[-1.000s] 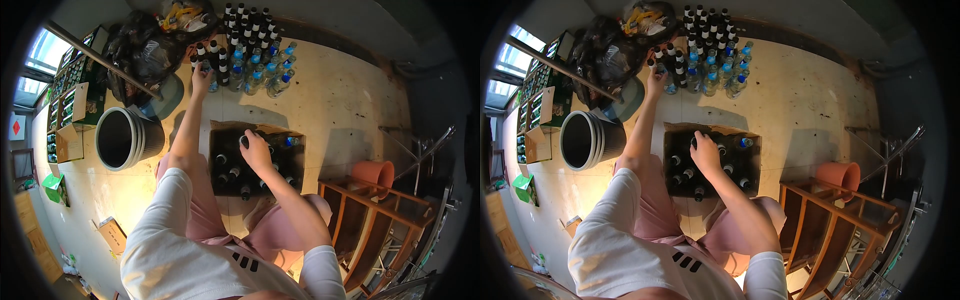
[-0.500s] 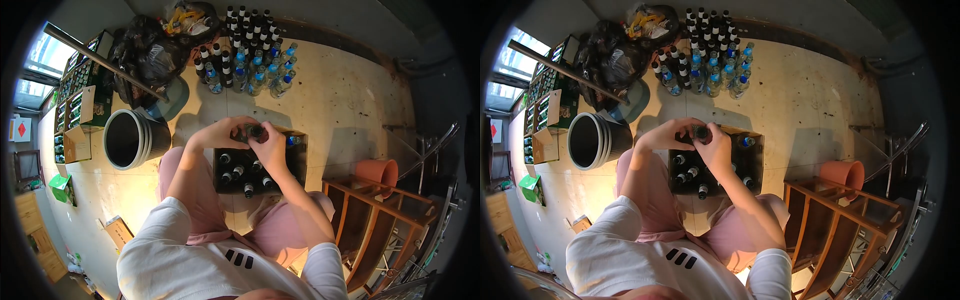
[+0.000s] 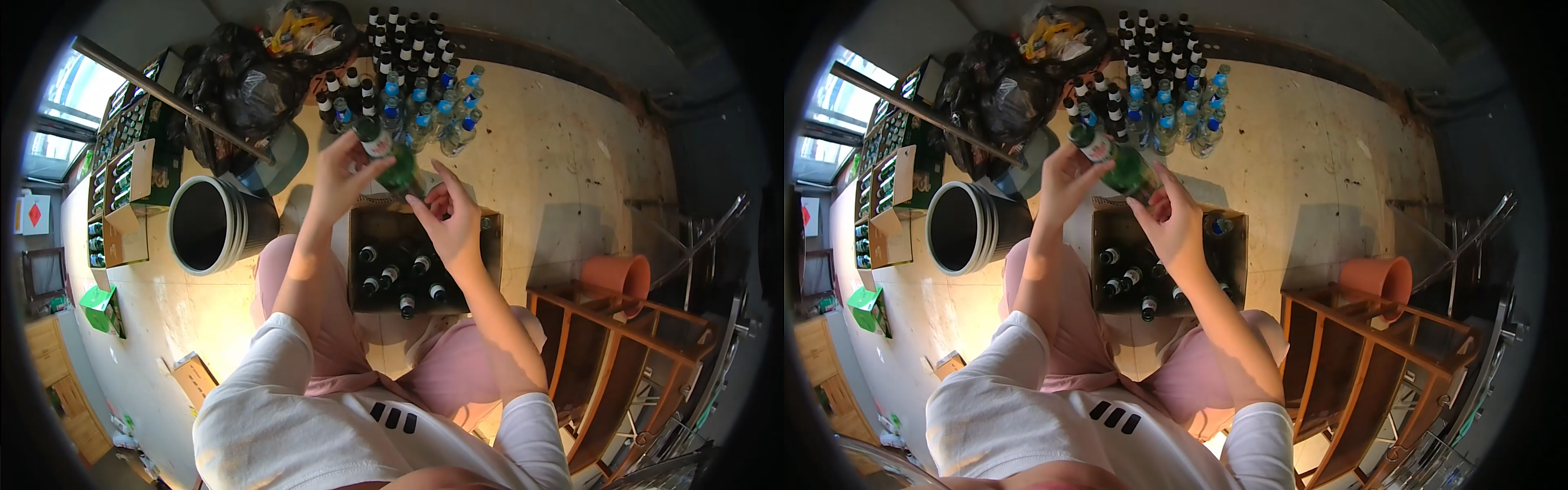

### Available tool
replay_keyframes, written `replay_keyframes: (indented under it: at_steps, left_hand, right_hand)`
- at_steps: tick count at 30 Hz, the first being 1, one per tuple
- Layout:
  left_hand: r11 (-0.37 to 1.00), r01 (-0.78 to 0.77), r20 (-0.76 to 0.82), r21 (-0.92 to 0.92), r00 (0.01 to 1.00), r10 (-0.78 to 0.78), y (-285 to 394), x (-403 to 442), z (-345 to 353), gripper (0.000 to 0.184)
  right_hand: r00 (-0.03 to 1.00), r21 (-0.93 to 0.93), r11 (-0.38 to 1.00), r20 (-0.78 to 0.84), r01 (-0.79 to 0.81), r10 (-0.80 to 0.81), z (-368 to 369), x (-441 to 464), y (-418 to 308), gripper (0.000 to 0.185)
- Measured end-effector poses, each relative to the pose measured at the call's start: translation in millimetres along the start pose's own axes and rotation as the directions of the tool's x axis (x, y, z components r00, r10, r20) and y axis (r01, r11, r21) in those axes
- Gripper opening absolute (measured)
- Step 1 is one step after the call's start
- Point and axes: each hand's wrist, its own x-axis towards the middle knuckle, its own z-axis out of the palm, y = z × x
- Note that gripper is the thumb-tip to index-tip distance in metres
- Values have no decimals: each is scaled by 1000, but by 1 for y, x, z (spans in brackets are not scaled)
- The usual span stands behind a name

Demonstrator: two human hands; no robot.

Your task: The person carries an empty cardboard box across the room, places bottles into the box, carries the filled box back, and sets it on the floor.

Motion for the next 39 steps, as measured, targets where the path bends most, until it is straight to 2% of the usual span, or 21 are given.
replay_keyframes:
  at_steps: [1, 2, 3, 5, 7, 9, 10, 11, 13, 15, 16, 19, 22, 26, 29, 31, 33, 34, 35, 37, 39]
  left_hand:
    - [1000, -22, -65, 4, 998, 23, -2, 6, -3, 24]
    - [990, -72, -75, 124, 994, 82, -13, 11, -8, 31]
    - [990, -74, -73, 121, 994, 83, -23, 17, -10, 31]
    - [892, -128, -101, 433, 977, 190, -47, 30, -12, 38]
    - [870, -148, -103, 469, 970, 221, -86, 42, -14, 43]
    - [821, -102, -134, 562, 968, 212, -120, 49, -16, 38]
    - [844, -18, -166, 535, 978, 126, -128, 50, -16, 43]
    - [846, -17, -167, 533, 978, 125, -140, 51, -16, 43]
    - [832, 104, -272, 544, 961, 57, -171, 49, -17, 45]
    - [826, 132, -259, 548, 966, 18, -195, 46, -19, 44]
    - [818, 158, -244, 553, 969, -22, -204, 45, -19, 44]
    - [839, 58, -192, 541, 980, 56, -226, 48, -24, 41]
    - [814, 76, -215, 575, 975, 61, -242, 55, -27, 35]
    - [812, 49, -128, 581, 991, 32, -237, 62, -28, 29]
    - [826, 53, -167, 561, 985, 50, -232, 63, -27, 27]
    - [781, 110, -167, 614, 986, -7, -245, 66, -32, 31]
    - [809, 35, -153, 587, 986, 68, -248, 66, -36, 44]
    - [853, 160, -139, 496, 985, -104, -244, 64, -37, 58]
    - [853, 160, -140, 497, 985, -103, -239, 63, -36, 58]
    - [851, 243, -127, 466, 970, -207, -244, 59, -39, 60]
    - [865, 183, -91, 466, 983, -159, -247, 53, -44, 60]
  right_hand:
    - [999, -66, 997, 39, -34, 36, -2, -1, 6, 51]
    - [998, -136, 990, 44, -48, 54, -4, -1, 12, 47]
    - [998, -138, 989, 41, -47, 53, -5, -3, 18, 47]
    - [974, -275, 950, 126, -149, 189, -9, -6, 26, 45]
    - [963, -322, 934, 162, -156, 217, -13, -8, 37, 43]
    - [947, -368, 915, 197, -168, 253, -16, -12, 40, 41]
    - [932, -402, 898, 223, -179, 286, -18, -14, 41, 40]
    - [915, -434, 881, 249, -188, 318, -18, -15, 41, 38]
    - [921, -464, 874, 260, -144, 290, -18, -20, 47, 35]
    - [933, -533, 846, 289, -28, 213, -19, -24, 50, 36]
    - [927, -534, 844, 293, -45, 235, -19, -25, 51, 35]
    - [924, -619, 785, 308, 15, 226, -20, -28, 61, 33]
    - [922, -695, 718, 304, 43, 240, -20, -31, 67, 31]
    - [891, -725, 687, 288, -35, 350, -20, -30, 68, 32]
    - [904, -759, 646, 327, 78, 275, -23, -38, 81, 24]
    - [837, -771, 624, 421, 128, 349, -23, -41, 80, 27]
    - [797, -744, 655, 473, 133, 375, -22, -45, 86, 31]
    - [757, -717, 683, 521, 138, 394, -22, -47, 88, 35]
    - [758, -716, 684, 522, 139, 392, -22, -49, 89, 35]
    - [727, -744, 646, 538, 170, 428, -20, -53, 80, 50]
    - [711, -730, 649, 572, 214, 409, -19, -60, 83, 56]
